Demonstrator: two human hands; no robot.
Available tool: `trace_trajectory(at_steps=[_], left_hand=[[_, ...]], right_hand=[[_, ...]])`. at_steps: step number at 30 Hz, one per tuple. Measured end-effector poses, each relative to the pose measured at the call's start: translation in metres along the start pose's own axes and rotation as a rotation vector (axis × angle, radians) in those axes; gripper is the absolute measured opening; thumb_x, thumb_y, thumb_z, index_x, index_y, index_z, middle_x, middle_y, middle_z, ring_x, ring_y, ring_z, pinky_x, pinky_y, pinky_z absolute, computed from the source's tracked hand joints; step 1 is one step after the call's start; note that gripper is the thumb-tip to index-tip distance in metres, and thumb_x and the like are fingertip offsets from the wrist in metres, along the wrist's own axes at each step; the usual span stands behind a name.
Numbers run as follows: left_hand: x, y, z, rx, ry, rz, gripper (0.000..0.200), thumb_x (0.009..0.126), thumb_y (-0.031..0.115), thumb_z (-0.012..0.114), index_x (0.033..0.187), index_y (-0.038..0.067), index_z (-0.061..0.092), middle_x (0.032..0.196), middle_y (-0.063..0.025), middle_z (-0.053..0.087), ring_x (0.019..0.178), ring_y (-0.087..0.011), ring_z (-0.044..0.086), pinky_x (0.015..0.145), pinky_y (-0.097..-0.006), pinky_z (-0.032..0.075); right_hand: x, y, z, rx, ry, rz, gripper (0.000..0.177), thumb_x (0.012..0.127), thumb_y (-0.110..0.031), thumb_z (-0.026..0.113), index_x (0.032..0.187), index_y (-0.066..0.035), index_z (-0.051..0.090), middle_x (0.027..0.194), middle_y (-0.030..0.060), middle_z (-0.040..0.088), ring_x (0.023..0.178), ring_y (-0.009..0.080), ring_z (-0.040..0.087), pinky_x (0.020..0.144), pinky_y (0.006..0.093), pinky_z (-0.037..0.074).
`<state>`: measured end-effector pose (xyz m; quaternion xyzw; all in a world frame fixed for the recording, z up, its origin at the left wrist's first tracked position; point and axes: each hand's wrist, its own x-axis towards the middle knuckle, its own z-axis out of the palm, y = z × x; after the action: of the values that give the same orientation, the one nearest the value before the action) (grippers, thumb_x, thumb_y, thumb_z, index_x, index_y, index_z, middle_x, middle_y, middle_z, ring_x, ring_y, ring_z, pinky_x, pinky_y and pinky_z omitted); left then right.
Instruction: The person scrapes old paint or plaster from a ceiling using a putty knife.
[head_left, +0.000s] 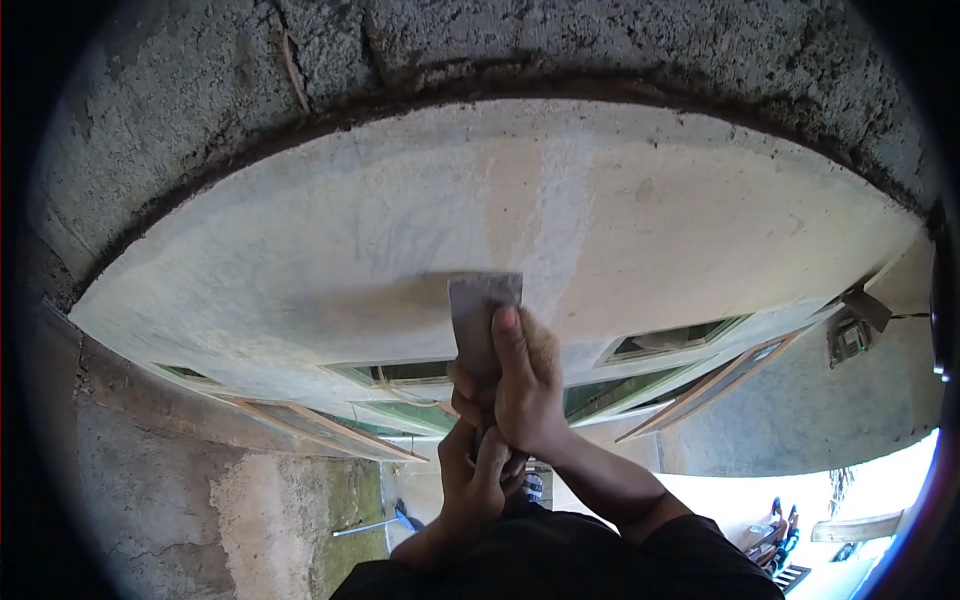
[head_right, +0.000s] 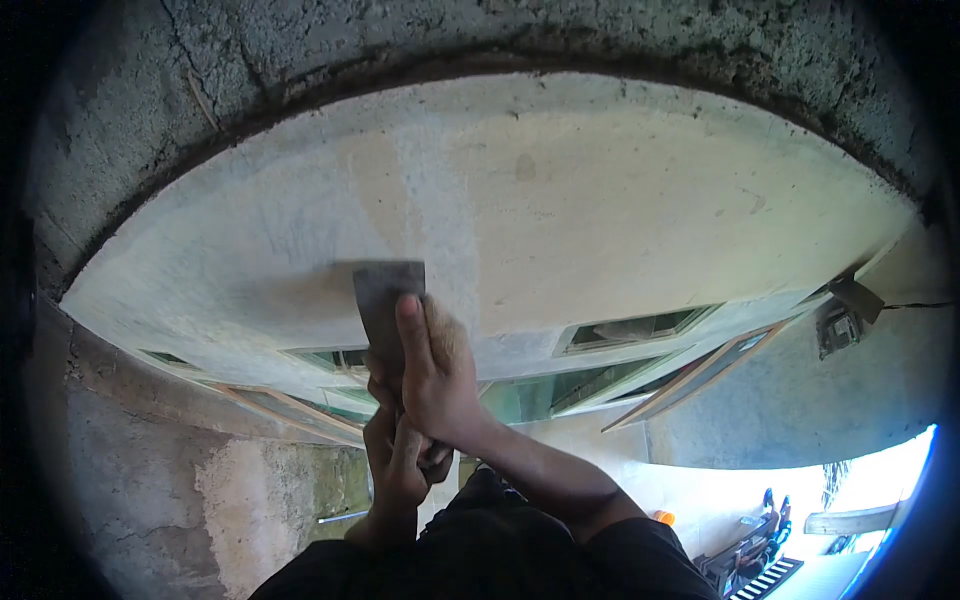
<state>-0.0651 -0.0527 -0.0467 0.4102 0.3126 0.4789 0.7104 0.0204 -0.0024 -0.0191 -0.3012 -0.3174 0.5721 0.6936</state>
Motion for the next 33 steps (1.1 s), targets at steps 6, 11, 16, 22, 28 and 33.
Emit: trace_trajectory(at_steps=[6,11,16,22,28,33], left_hand=[[0.007,0.002,-0.005,0.017,-0.044,0.010,0.013,0.095,0.016,0.042,0.095,0.002,0.045,0.061,0.0006,0.045,0.048,-0.0041,0.039,0.041,-0.0197,0.029],[0.005,-0.005,-0.009,0.009,-0.016,-0.007,0.014,0.095,0.015,0.042,0.096,0.002,0.046,0.064,-0.0004,0.046,0.050,-0.0042,0.040,0.042,-0.0200,0.030],[0.007,0.007,0.002,-0.019,-0.085,0.046,0.015,0.094,0.014,0.043,0.102,0.001,0.045,0.065,-0.0005,0.046,0.050,-0.0044,0.039,0.042,-0.0195,0.029],[0.008,0.003,0.007,-0.038,-0.087,0.021,0.038,0.095,0.017,0.042,0.126,0.005,0.023,0.061,0.0010,0.042,0.046,-0.0037,0.037,0.038,-0.0187,0.028],[0.002,0.000,0.014,-0.036,-0.079,0.037,0.022,0.096,0.019,0.042,0.110,0.002,0.042,0.066,0.0001,0.046,0.049,-0.0035,0.041,0.040,-0.0188,0.031],[0.002,0.006,0.022,-0.023,-0.079,0.039,0.022,0.096,0.016,0.040,0.112,0.002,0.040,0.064,0.0009,0.044,0.048,-0.0033,0.040,0.040,-0.0190,0.031]], right_hand=[[0.004,-0.008,0.002,-0.007,-0.032,0.046,0.034,0.098,-0.041,0.039,0.091,-0.007,0.043,0.064,0.0041,0.045,0.045,0.0102,0.042,0.034,0.0233,0.032],[0.003,-0.001,0.004,-0.038,0.031,-0.026,0.037,0.097,-0.040,0.042,0.087,-0.005,0.044,0.057,0.0043,0.044,0.044,0.0102,0.043,0.033,0.0238,0.033],[0.001,-0.014,0.003,-0.118,0.041,-0.075,0.039,0.097,-0.039,0.043,0.084,-0.003,0.046,0.056,0.0067,0.049,0.040,0.0113,0.045,0.032,0.0235,0.034],[0.006,-0.013,-0.004,-0.319,0.055,-0.170,0.041,0.097,-0.037,0.043,0.079,-0.001,0.048,0.051,0.0080,0.050,0.036,0.0121,0.047,0.031,0.0237,0.035],[0.004,-0.018,-0.005,-0.357,0.048,-0.163,0.043,0.098,-0.039,0.042,0.077,-0.001,0.047,0.049,0.0077,0.050,0.035,0.0120,0.047,0.031,0.0236,0.034],[0.006,-0.037,0.004,-0.302,0.006,-0.163,0.044,0.098,-0.038,0.042,0.075,-0.001,0.048,0.050,0.0082,0.051,0.035,0.0116,0.047,0.030,0.0239,0.034]])
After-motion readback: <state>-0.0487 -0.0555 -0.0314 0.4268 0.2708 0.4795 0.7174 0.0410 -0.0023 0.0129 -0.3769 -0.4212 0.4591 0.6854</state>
